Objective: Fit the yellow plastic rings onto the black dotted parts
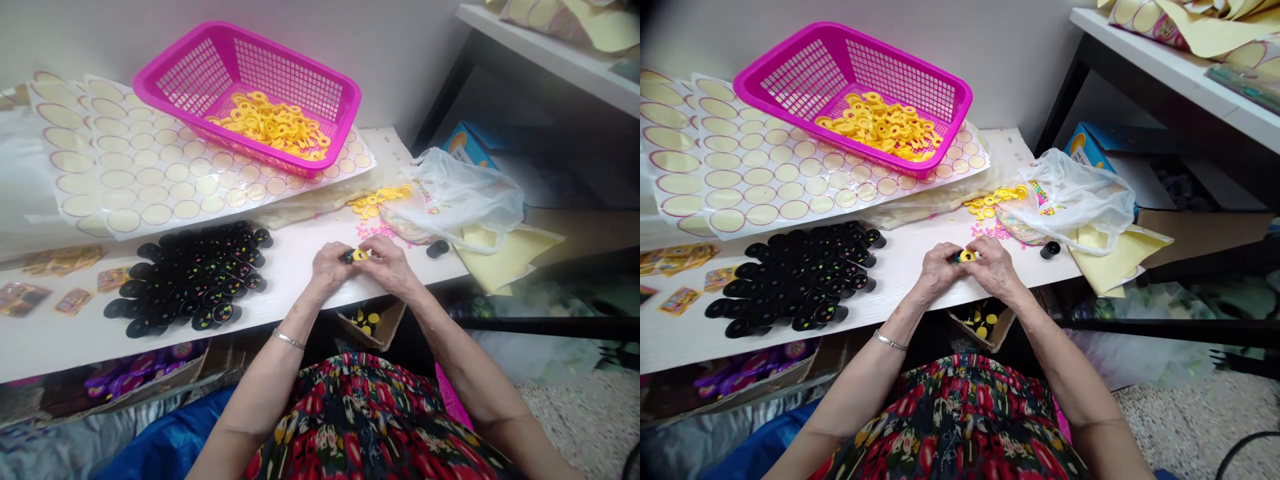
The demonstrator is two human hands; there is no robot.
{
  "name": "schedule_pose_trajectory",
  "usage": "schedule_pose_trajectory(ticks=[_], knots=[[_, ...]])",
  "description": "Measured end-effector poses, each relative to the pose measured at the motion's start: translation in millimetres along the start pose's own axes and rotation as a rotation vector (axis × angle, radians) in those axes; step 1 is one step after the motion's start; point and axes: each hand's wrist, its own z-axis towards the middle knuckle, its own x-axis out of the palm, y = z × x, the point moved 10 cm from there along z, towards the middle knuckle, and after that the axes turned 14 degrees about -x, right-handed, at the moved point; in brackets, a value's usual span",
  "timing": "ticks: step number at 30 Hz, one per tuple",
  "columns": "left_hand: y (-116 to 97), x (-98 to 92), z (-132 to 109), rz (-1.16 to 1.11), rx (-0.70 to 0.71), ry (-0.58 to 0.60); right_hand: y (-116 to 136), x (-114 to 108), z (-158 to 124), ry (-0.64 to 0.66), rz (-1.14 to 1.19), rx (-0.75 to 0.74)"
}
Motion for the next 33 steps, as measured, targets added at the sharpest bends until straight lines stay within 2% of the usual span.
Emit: schedule_pose_trajectory(ticks=[5,12,16,20,22,27,30,33], knots=[[0.8,1.2,0.2,0.024,0.001,0.009,14.3,13.5,12.9,0.114,-0.126,-0.046],[-1.0,0.3,-0.2,0.047,-0.013,-0.001,9.1,20.0,12.5,0.169,-0.156,-0.005],[-2.1,-6.0,-3.0,-0.121,0.032,0.038,5.6,22.7,11.8,0.169,-0.162,0.017],[13.7,-15.0,-2.6,-0.526,-0.074,0.080,5.5,22.6,10.4,0.124,-0.103,0.032],[17.0,-11.9,-2.6,-0.606,-0.132,0.108,4.6,20.7,8.9,0.075,-0.041,0.043],[7.7,-6.6,-3.8,-0.546,-0.148,0.113,-8.7,17.8,3.5,-0.049,0.220,0.141],[4.5,-8.1,-3.9,-0.511,-0.127,0.106,-26.8,21.6,-3.9,-0.112,0.413,0.316],[7.6,-6.9,-3.0,-0.520,-0.156,0.115,-41.9,27.5,-12.3,-0.151,0.460,0.477]])
